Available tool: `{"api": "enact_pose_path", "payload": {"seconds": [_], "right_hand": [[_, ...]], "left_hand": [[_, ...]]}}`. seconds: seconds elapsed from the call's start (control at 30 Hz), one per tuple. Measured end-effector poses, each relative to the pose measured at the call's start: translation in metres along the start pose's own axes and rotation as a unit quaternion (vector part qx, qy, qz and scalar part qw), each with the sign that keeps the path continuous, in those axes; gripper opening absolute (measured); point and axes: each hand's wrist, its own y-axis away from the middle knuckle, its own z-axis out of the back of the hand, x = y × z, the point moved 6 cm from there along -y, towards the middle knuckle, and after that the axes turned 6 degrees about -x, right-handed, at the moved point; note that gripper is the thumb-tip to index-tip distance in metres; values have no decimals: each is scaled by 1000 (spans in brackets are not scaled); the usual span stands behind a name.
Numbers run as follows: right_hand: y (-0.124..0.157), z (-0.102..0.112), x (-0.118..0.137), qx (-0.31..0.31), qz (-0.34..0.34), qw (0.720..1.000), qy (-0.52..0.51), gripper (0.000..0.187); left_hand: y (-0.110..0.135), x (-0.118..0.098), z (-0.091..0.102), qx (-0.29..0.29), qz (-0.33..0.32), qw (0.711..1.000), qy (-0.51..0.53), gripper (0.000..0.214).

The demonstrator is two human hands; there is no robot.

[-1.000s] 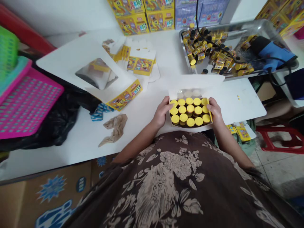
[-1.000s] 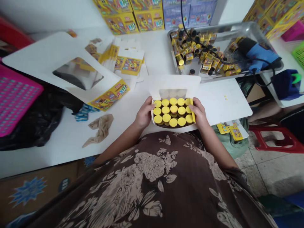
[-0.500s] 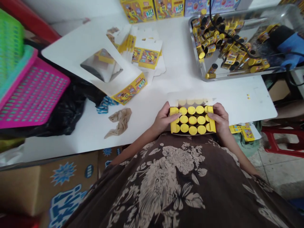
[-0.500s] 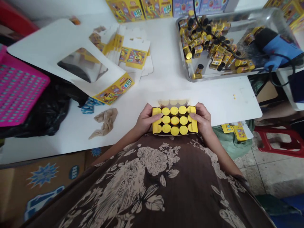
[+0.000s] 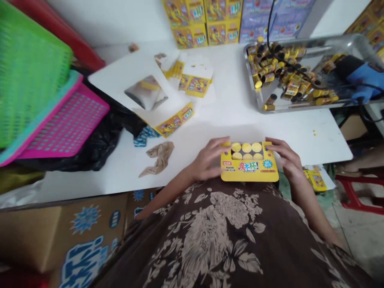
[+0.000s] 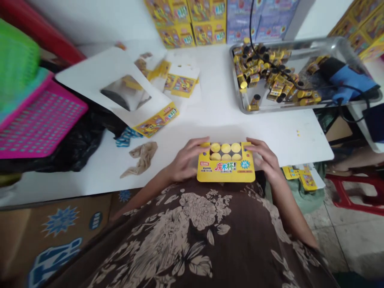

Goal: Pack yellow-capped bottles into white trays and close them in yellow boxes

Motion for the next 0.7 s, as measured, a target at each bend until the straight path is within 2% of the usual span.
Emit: {"api": "enact_pose_path", "payload": {"seconds": [0.07,0.13,0.23,0.4,0.6,0.7], "right_hand": [[10,-2,6,26,49,996,66,60],[18,-5,12,24,94,987,124,73],[24,-10,17,-5,155,969,191,78],[9,-10,23,-20,250,936,247,84],[-12,-9,22,-19,311,906,288,86],[-12,-10,19,-17,320,897,303,86]], "left_hand": [[3,-8,-10,1,-34,995,-89,101],[2,-10,-21,-4,-56,987,-149,113],[-4,-5,-30,-2,-80,979,-190,112],[-19,10,-23,-2,-85,969,-232,105],[-37,12,-17,16,-98,960,-261,120],[-42,8,-18,24,-108,953,-282,115]]}}
